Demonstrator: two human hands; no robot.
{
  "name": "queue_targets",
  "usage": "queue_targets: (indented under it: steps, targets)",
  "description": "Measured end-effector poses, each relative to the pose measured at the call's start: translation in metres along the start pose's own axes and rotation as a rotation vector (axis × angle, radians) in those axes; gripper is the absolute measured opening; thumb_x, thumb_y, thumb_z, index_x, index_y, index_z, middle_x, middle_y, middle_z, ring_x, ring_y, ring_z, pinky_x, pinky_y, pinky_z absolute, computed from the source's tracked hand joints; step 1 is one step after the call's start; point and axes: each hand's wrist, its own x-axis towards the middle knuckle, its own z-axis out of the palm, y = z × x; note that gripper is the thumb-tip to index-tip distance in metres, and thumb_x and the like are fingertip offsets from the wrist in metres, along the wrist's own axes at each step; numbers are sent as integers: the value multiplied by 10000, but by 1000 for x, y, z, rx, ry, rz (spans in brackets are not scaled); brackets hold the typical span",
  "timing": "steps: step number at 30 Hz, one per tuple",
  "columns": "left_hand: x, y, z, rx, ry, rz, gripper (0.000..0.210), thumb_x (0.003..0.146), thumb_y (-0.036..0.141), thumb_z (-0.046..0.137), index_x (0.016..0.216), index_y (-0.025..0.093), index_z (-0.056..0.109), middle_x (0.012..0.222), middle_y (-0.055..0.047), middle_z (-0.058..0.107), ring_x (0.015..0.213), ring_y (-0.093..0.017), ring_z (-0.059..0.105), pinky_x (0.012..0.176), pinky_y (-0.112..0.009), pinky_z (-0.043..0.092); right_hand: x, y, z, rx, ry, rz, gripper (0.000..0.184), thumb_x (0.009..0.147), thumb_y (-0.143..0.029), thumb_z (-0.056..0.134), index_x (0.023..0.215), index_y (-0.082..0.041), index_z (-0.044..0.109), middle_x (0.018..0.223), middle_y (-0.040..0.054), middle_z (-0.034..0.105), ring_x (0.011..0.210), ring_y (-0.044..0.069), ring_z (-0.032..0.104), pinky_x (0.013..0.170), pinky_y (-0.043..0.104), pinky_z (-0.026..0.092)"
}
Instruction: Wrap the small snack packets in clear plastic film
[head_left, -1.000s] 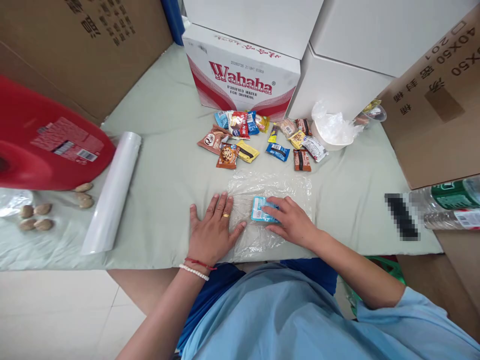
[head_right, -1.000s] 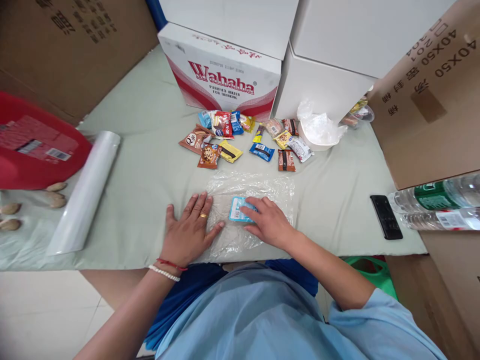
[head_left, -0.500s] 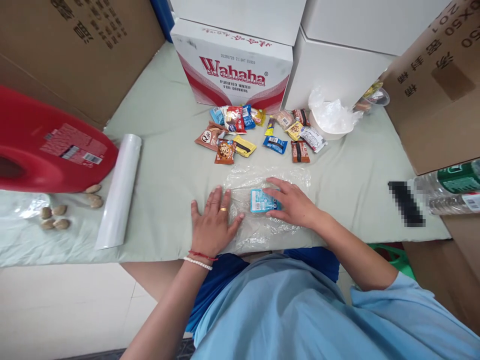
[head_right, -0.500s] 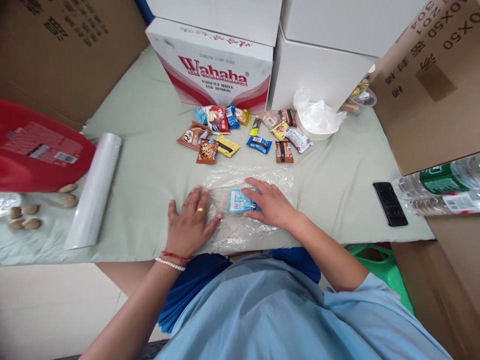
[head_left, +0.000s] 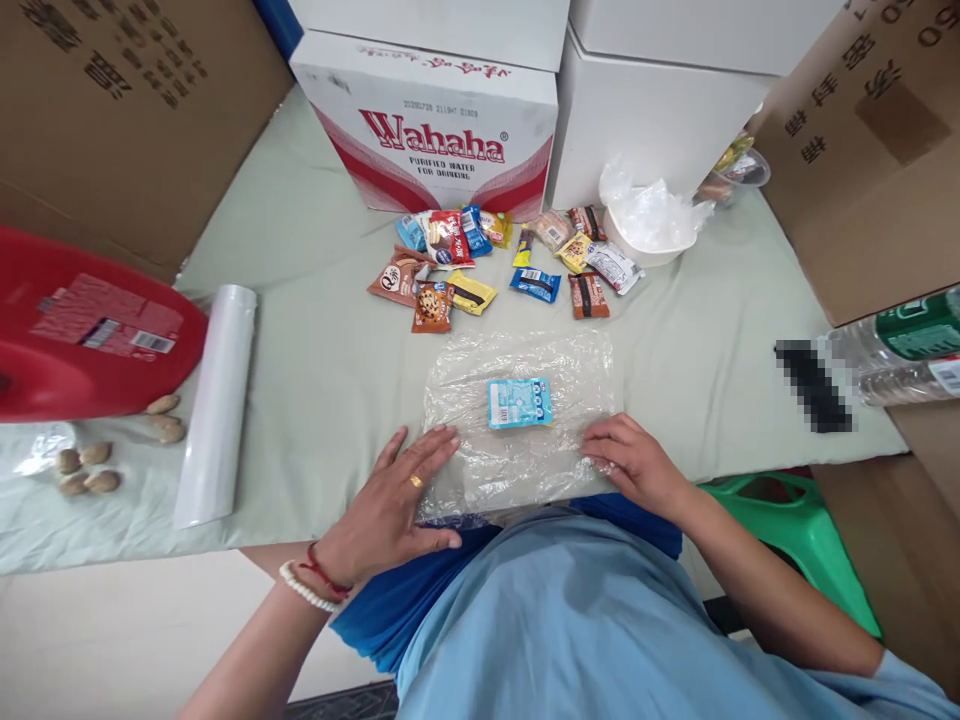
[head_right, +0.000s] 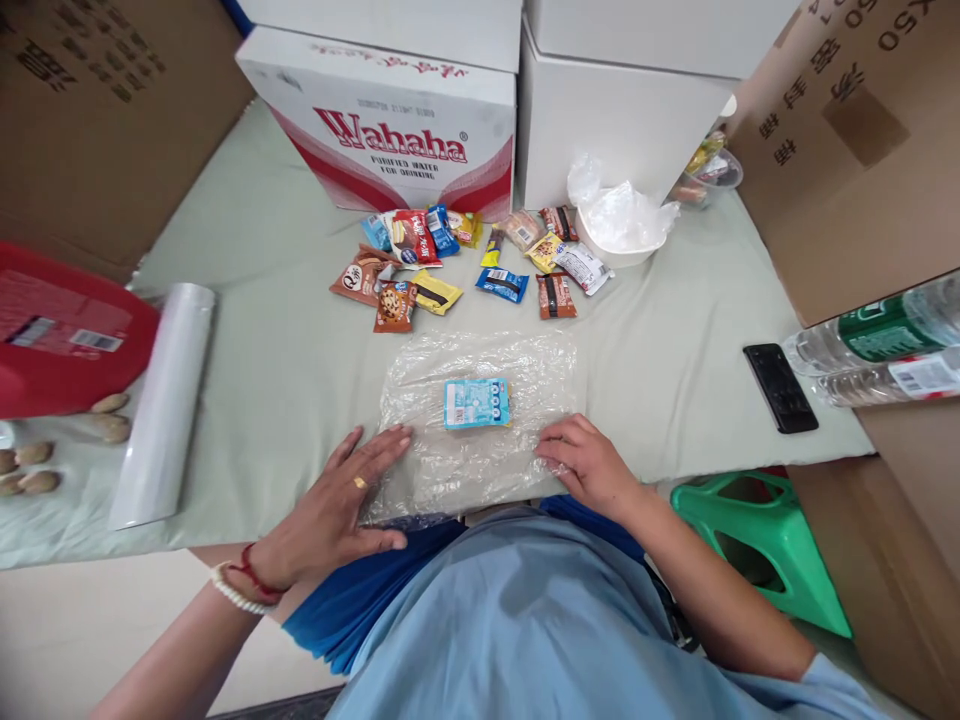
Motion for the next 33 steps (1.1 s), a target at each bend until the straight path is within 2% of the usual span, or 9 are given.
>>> queue_targets:
  steps: [3,7,11,15,21,26,28,30,33]
  targets:
    - [-6,-3,-4,17,-50,-19,956,870,702,697,1654,253,383,1735,-170,341,1607,-395,319,1321,-648,199,16,-1,-14,136,32,89,272,1067,-405,549,1180,-304,774,1160,111,725,1064,255,703,924,441,607]
    - [2,-6,-14,-51,1,-74,340,995,441,573,1257,328,758,1668,-67,485,1609,-335,334,1320,-610,249,45,4,-34,292,0,191,287,996,-505,660,1046,-259,800,1047,81,719,954,214,706,875,369,589]
    - [26,-12,-29,-294,73,-203,339,1042,404,451,1006,295,770,1291,-63,772,1435,-259,577,1292,-523,345,64,14,-44,482,-31,355,394,889,-597,740,953,-212,791,905,48,728,805,187,665,755,328,543]
    - [66,-22,-37,-467,221,-490,366,974,523,522,943,219,723,1220,-119,770,1219,-290,700,1139,-462,512,75,29,-45,525,12,442,450,821,-640,767,886,-194,759,834,20,711,775,174,630,746,313,496]
    - [104,-37,-48,-148,498,-880,433,852,412,689,1162,110,708,1287,-192,631,1261,-372,615,1155,-552,468,72,54,-40,-20,154,589,305,863,-409,681,1074,-202,754,974,76,720,777,220,646,746,364,519]
    - [91,6,-63,172,825,-711,309,1030,346,533,1194,139,693,1266,-162,604,1272,-341,564,1119,-573,452,99,44,-53,-346,183,362,290,968,-299,567,1176,-197,741,1155,145,717,1117,331,639,995,474,507]
    - [93,34,-57,177,763,-500,280,1058,298,469,1149,188,710,1140,-125,665,1148,-297,616,1059,-530,489,127,35,-52,-362,82,243,285,999,-292,546,1190,-200,736,1184,135,725,1185,338,609,1061,486,473]
    - [104,57,-41,133,553,-328,300,1059,273,449,1162,219,725,1102,-110,693,1058,-275,630,974,-482,516,159,27,-42,-386,-49,180,324,1009,-296,555,1273,-186,707,1266,139,713,1241,342,582,1079,480,463]
    - [126,73,-13,182,308,-340,359,1054,259,432,1232,219,741,1028,-125,691,965,-287,612,848,-447,508,201,21,-19,-466,-212,210,422,991,-343,628,1359,-139,665,1362,186,678,1306,376,545,1046,474,482]
